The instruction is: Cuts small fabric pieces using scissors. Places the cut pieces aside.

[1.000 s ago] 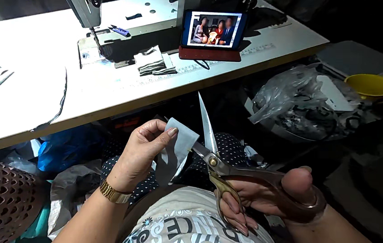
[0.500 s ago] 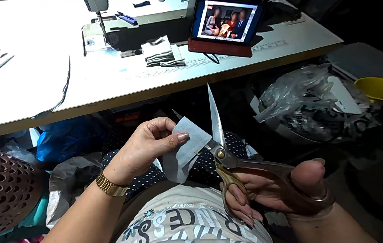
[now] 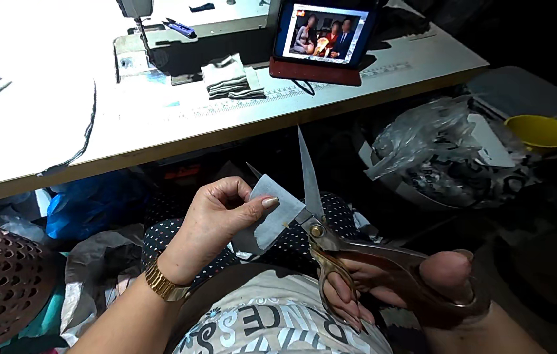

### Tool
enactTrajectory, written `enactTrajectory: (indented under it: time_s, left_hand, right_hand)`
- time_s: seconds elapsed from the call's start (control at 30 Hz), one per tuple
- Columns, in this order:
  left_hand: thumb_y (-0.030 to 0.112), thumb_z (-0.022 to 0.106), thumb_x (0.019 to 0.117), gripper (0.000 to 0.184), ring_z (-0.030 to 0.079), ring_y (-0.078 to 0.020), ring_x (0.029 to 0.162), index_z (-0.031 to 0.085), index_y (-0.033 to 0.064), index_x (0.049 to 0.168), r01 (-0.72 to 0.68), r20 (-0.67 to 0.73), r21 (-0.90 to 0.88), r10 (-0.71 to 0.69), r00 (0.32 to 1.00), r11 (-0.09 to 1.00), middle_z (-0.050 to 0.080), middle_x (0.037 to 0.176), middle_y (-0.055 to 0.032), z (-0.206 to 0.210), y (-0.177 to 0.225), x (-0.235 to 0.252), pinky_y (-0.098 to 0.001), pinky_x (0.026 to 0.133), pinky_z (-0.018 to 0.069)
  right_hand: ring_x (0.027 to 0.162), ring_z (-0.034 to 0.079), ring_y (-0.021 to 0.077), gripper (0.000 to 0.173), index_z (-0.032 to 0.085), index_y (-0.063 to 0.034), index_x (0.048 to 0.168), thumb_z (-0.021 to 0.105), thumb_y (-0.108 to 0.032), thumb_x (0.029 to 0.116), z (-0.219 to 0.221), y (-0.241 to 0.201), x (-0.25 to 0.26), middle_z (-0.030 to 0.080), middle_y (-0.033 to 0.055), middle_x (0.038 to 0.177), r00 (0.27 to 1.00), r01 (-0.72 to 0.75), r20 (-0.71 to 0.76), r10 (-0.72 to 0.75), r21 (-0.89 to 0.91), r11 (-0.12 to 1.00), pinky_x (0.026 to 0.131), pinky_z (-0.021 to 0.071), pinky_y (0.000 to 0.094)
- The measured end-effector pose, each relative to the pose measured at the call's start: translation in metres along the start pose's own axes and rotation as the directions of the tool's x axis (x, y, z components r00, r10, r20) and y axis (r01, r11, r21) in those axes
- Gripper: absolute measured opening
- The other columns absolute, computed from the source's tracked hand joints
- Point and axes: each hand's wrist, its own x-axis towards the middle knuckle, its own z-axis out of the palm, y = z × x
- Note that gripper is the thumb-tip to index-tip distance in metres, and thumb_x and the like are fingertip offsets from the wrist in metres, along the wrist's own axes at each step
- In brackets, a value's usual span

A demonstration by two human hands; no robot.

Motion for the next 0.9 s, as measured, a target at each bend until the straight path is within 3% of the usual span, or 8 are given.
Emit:
enactTrajectory:
  time_s: [0.1, 0.17, 0.27, 0.4, 0.57, 0.73, 0.83, 0.9]
  left_hand:
    - [0.008, 0.076, 0.0903, 0.013, 0.057, -0.0067, 0.054, 0.063, 0.0091, 0.088, -0.074, -0.064, 0.076, 0.079, 0.995, 0.994, 0.062, 0.071, -0.0038, 0.002, -0.002, -0.002, -0.0171, 0.047, 0.0477]
    - [0.007, 0.078, 0.0881, 0.023, 0.052, -0.005, 0.051, 0.058, 0.0107, 0.1, -0.07, -0.08, 0.085, 0.077, 0.994, 0.994, 0.059, 0.07, -0.0018, 0.001, -0.003, 0.0, -0.0149, 0.044, 0.0433]
    - [0.004, 0.078, 0.0867, 0.037, 0.063, -0.0069, 0.06, 0.06, 0.0068, 0.118, 0.05, -0.036, -0.022, -0.05, 0.998, 0.999, 0.066, 0.076, -0.0044, -0.004, -0.002, 0.003, -0.018, 0.055, 0.0543]
    - [0.007, 0.073, 0.0923, 0.007, 0.063, -0.0074, 0.062, 0.074, 0.0035, 0.098, 0.063, 0.126, -0.002, -0.063, 0.99, 0.998, 0.071, 0.079, -0.008, -0.012, 0.002, -0.001, -0.0177, 0.053, 0.0516]
    - [0.005, 0.07, 0.094, 0.006, 0.067, -0.0105, 0.07, 0.074, 0.0018, 0.098, 0.016, 0.211, 0.003, -0.016, 0.977, 1.0, 0.072, 0.083, -0.0087, -0.017, 0.002, -0.001, -0.021, 0.062, 0.0567]
    - [0.001, 0.067, 0.0948, 0.017, 0.067, -0.0104, 0.07, 0.067, 0.0025, 0.111, -0.017, 0.128, -0.026, 0.02, 0.992, 1.0, 0.07, 0.087, -0.0089, -0.016, 0.003, -0.005, -0.0205, 0.064, 0.0576]
    - [-0.001, 0.067, 0.0944, 0.038, 0.068, -0.0104, 0.073, 0.052, 0.0106, 0.127, -0.073, 0.077, 0.022, 0.072, 0.994, 0.997, 0.07, 0.09, -0.0066, -0.011, 0.003, -0.007, -0.0201, 0.065, 0.0578]
    - [-0.001, 0.068, 0.0936, 0.042, 0.068, -0.009, 0.076, 0.049, 0.0116, 0.129, -0.178, 0.07, 0.079, 0.173, 0.983, 0.981, 0.07, 0.098, -0.0047, -0.008, 0.002, -0.006, -0.0188, 0.066, 0.0581]
  right_hand:
    - [0.086, 0.066, 0.0076, 0.081, 0.066, -0.0143, 0.111, 0.051, -0.087, 0.0805, 0.001, 0.003, 0.0, 0.066, -0.0026, 0.095, 0.999, 0.02, -0.025, -0.02, -0.007, 1.0, 0.074, 0.0549, 0.0219]
    - [0.085, 0.066, 0.0068, 0.08, 0.067, -0.0149, 0.11, 0.051, -0.088, 0.0803, 0.0, 0.007, 0.001, 0.066, -0.0031, 0.094, 0.999, 0.027, -0.031, -0.027, 0.001, 1.0, 0.072, 0.0552, 0.0209]
    - [0.083, 0.065, 0.0051, 0.076, 0.066, -0.0168, 0.109, 0.054, -0.086, 0.0798, 0.002, 0.009, 0.002, 0.066, -0.0053, 0.091, 0.999, 0.036, -0.03, -0.035, 0.03, 0.999, 0.071, 0.0542, 0.0199]
    - [0.079, 0.066, 0.0046, 0.074, 0.067, -0.0187, 0.111, 0.057, -0.085, 0.0799, 0.004, 0.014, 0.001, 0.066, -0.0065, 0.089, 0.997, 0.061, -0.057, -0.057, 0.077, 0.995, 0.069, 0.0549, 0.0197]
    - [0.067, 0.061, -0.0015, 0.059, 0.067, -0.0202, 0.105, 0.061, -0.076, 0.0853, 0.009, 0.019, -0.004, 0.062, -0.0101, 0.08, 0.99, 0.087, -0.114, -0.077, 0.091, 0.992, 0.059, 0.0508, 0.014]
    - [0.059, 0.06, -0.0009, 0.041, 0.067, -0.0167, 0.091, 0.067, -0.058, 0.0929, 0.012, 0.022, -0.012, 0.061, -0.0083, 0.07, 0.967, 0.121, -0.231, -0.104, 0.061, 0.991, 0.051, 0.0486, 0.0135]
    - [0.06, 0.061, -0.0008, 0.046, 0.067, -0.0178, 0.094, 0.065, -0.064, 0.0905, 0.009, 0.026, -0.012, 0.062, -0.009, 0.072, 0.968, 0.139, -0.224, -0.111, 0.114, 0.984, 0.053, 0.0507, 0.0142]
    - [0.063, 0.062, 0.0001, 0.055, 0.068, -0.0178, 0.1, 0.063, -0.071, 0.087, 0.009, 0.028, -0.011, 0.063, -0.0083, 0.077, 0.972, 0.148, -0.206, -0.116, 0.145, 0.978, 0.056, 0.0518, 0.0152]
